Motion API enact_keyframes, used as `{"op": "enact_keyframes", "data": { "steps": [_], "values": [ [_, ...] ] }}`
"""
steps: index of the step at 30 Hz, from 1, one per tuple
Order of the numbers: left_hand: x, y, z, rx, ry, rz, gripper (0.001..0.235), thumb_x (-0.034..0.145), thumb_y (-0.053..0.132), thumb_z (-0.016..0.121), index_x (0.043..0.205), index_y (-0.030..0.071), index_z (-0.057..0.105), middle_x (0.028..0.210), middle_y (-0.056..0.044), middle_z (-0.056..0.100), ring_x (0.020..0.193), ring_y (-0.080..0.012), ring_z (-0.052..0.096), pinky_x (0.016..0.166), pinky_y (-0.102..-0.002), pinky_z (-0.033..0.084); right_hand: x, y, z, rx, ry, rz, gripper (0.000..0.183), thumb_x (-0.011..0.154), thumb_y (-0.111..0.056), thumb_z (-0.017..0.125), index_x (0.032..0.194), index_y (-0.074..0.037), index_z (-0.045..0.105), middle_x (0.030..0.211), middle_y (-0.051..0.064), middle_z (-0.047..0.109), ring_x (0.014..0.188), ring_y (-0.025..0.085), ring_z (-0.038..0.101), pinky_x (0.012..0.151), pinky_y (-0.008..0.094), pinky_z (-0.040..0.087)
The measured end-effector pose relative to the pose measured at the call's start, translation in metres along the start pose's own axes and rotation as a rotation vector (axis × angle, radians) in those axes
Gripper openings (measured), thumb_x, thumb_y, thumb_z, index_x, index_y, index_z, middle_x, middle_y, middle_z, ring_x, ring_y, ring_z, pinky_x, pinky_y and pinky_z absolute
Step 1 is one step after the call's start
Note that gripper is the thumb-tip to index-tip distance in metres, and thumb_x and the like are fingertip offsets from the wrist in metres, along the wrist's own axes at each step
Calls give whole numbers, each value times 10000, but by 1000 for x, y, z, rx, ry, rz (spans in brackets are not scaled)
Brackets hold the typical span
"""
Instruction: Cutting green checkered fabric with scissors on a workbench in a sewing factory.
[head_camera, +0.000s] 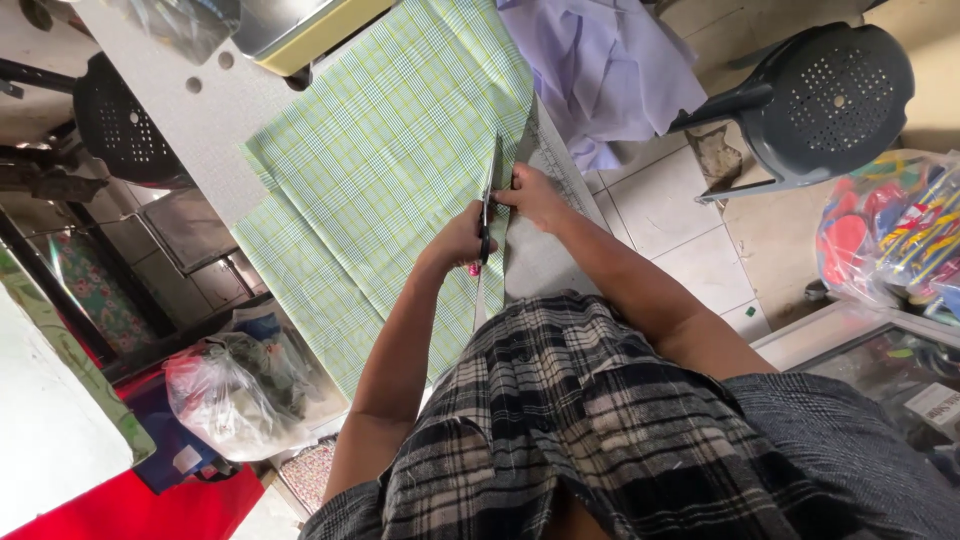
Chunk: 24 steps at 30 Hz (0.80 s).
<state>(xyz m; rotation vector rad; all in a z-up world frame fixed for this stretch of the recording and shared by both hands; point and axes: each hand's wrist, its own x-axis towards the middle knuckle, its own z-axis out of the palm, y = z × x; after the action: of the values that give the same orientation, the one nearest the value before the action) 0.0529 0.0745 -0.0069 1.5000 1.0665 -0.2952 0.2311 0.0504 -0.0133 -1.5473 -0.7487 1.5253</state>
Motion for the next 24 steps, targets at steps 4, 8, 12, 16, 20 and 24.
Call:
{"op": "enact_keyframes", "data": {
  "steps": [4, 8, 12, 16, 20, 24],
  "values": [
    [-9, 5, -2, -20, 19, 32, 563, 766, 256, 779, 1242, 86, 528, 914, -208, 678, 967, -464, 695, 835, -552, 564, 5, -25, -9, 123, 13, 25, 446, 746, -112, 909, 822, -144, 471, 653, -56, 340, 494, 91, 408, 421, 229, 291],
    [-16, 9, -8, -10, 16, 23, 563, 768, 257, 765, 1250, 82, 531, 931, -219, 672, 1001, -469, 683, 881, -545, 535, 73, 14, -35, 292, 41, 132, 508, 843, -239, 900, 1248, -131, 613, 1243, -1, 604, 1040, 174, 603, 757, 335, 558],
    [-11, 6, -10, 10, 21, 29, 629, 753, 328, 796, 1266, 85, 526, 959, -237, 664, 1037, -480, 667, 910, -562, 517, 104, 8, -41, 361, 25, 52, 297, 811, -52, 871, 1045, -112, 697, 966, -32, 677, 842, 131, 702, 678, 289, 617],
    [-5, 11, -16, 3, 20, 14, 587, 756, 247, 770, 1261, 84, 520, 904, -198, 666, 943, -450, 693, 862, -511, 529, 121, 15, -46, 454, 39, 56, 326, 779, 33, 884, 973, -87, 651, 942, 12, 726, 824, 164, 743, 701, 317, 642],
    [3, 19, -23, -22, 30, 34, 616, 744, 256, 796, 1272, 88, 529, 874, -168, 666, 889, -412, 707, 813, -484, 540, 101, -12, -40, 443, -5, 44, 346, 803, 86, 808, 1038, -122, 662, 1057, 11, 736, 926, 180, 745, 780, 346, 645],
    [2, 33, -27, -62, 25, 43, 615, 741, 218, 768, 1280, 54, 521, 849, -169, 664, 833, -394, 711, 785, -467, 548, 88, -31, -35, 471, -19, 16, 369, 812, 116, 772, 1066, -123, 653, 1079, 28, 737, 973, 210, 758, 792, 377, 635]
  ]
}}
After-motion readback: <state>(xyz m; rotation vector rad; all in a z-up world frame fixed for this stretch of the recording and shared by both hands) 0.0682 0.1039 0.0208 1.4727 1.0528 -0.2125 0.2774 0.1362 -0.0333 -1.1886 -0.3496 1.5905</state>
